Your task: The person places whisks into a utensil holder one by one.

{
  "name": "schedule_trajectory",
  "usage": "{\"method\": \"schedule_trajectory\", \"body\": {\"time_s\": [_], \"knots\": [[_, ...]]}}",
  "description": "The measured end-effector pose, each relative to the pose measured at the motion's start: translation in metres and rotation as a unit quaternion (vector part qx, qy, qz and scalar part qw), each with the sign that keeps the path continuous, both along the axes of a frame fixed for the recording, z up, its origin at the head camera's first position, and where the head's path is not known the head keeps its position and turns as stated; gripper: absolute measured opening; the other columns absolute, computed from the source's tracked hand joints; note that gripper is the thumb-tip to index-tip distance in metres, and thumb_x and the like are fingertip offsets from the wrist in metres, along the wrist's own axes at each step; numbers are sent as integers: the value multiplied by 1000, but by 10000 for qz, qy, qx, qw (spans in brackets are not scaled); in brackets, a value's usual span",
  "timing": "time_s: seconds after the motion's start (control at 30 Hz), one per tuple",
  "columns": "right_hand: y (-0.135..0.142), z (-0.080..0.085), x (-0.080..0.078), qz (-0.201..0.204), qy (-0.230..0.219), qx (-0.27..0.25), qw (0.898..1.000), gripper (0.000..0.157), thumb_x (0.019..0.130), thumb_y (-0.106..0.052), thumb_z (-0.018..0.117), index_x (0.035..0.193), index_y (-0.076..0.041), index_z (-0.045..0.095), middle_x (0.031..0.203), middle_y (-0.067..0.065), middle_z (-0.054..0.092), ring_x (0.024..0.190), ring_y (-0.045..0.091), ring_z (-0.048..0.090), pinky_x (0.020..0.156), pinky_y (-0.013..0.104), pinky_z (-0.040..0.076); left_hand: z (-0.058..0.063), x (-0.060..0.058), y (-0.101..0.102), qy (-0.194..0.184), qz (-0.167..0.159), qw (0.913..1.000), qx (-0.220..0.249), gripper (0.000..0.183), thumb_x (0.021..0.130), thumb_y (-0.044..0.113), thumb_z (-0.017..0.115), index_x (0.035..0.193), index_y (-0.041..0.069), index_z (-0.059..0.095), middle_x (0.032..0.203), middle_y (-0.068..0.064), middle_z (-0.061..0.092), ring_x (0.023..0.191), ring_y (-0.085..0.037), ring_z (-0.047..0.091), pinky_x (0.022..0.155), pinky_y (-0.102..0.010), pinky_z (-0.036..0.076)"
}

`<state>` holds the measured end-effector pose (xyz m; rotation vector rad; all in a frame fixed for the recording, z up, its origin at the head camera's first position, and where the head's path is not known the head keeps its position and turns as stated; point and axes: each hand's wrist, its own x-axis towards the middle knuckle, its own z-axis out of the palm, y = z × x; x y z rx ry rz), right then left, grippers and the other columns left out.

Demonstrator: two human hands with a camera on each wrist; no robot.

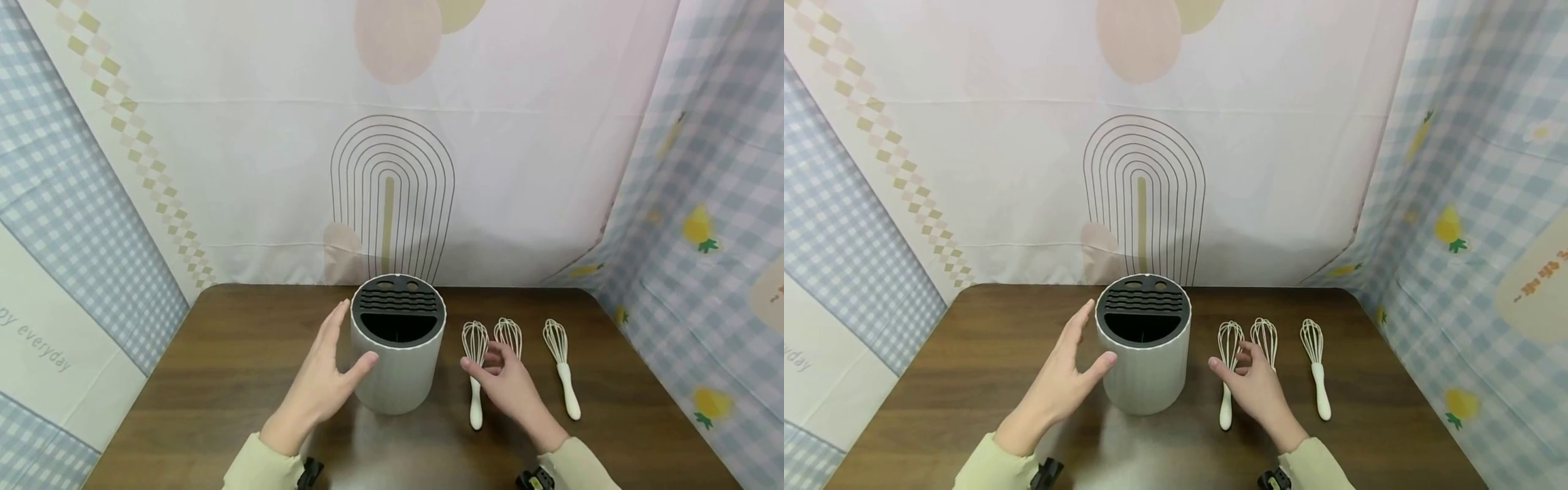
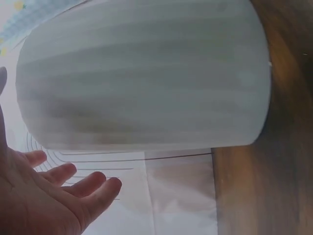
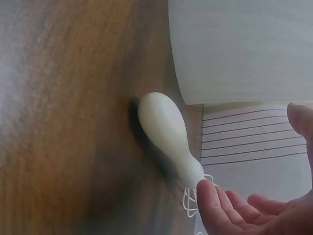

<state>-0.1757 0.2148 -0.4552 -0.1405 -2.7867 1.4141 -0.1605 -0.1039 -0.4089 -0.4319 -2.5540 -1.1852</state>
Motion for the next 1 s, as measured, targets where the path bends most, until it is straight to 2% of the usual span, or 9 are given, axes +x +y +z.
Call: {"method": "schedule_trajectory", "body": {"time_s": [0.33,0.6,0.77,0.9,1.0], "knots": [[1,-4,1,-20,-337,-99,9994,87,71,-62,60,132,-8,32,121,16,50,103,27,52,77,38,45,6,-20,4,153,-459,9986,195,75,81,52,55,142,31,18,145,13,15,129,-9,22,98,-44,27],[1,-10,1,-100,-492,-266,9984,87,71,-59,63,132,-5,31,124,21,45,104,29,52,79,38,45,2,-23,4,206,-446,9987,126,71,81,53,54,141,32,21,144,13,20,127,-7,24,98,-41,28],[-2,-14,0,-112,-494,-327,9982,83,75,-47,66,133,-3,28,123,24,44,106,31,50,80,40,43,3,-23,6,273,-224,9994,43,73,79,58,54,140,32,23,143,14,21,127,-7,25,97,-41,29],[-5,-20,0,-86,-381,28,9992,74,77,-33,68,130,2,30,114,23,50,104,32,50,82,41,40,2,-25,7,241,-275,9990,251,73,78,57,56,138,30,26,141,14,23,122,-6,32,95,-34,34],[-6,-26,1,-81,-296,264,9992,64,77,-23,69,124,5,35,102,19,56,94,28,53,77,39,41,3,-26,8,161,-344,9986,369,74,77,57,58,137,28,28,140,13,24,118,-4,37,93,-27,36]]}}
